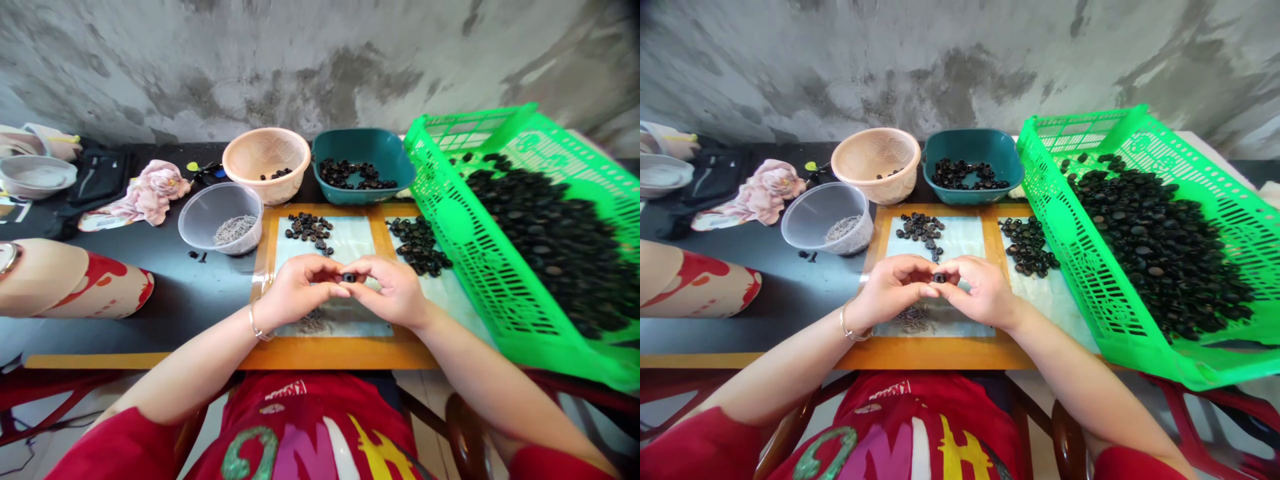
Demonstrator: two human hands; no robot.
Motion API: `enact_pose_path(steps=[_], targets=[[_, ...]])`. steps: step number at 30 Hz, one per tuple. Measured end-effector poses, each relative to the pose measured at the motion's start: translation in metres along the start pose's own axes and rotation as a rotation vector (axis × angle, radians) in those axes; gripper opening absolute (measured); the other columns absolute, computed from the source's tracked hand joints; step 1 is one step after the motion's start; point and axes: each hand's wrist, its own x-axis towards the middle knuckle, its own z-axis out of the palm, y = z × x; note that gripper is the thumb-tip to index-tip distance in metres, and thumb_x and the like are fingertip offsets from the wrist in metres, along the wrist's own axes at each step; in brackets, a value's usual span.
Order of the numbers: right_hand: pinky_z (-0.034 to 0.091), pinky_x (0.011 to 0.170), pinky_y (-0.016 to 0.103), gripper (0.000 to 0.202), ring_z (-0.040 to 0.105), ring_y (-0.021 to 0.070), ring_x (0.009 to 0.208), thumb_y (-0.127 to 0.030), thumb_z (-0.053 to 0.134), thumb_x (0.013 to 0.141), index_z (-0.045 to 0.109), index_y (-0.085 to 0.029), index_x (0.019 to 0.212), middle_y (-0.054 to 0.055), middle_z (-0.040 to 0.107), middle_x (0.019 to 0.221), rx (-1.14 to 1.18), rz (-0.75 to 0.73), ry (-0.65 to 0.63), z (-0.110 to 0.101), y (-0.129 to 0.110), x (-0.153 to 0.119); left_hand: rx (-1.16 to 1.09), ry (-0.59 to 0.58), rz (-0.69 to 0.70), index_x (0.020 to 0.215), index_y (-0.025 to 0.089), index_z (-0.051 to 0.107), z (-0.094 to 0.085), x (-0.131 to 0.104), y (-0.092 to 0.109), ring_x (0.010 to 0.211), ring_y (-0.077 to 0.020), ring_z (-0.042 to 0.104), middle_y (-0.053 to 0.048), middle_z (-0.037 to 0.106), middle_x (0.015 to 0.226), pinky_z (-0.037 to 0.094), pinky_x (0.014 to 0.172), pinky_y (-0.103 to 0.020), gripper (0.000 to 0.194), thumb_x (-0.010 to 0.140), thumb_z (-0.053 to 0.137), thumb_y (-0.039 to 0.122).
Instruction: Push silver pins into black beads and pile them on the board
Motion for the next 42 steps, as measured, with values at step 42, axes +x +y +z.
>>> enact_pose_path(steps=[42], targets=[[0.051,0.070,0.029,0.010,0.066,0.0162,0.074,-0.012,0.064,0.084,0.070,-0.019,0.087,0.002,0.072,0.083,-0.150,0.377,-0.267,0.007,0.020,0.003,0.860,-0.239,0.140,0.097,0.015,0.070,-0.022,0.017,-0.028,0.095,-0.0229,0.061,-0.009,0.065,0.096,0.050,0.087,-0.037,0.015,0.084,0.067,0.023]])
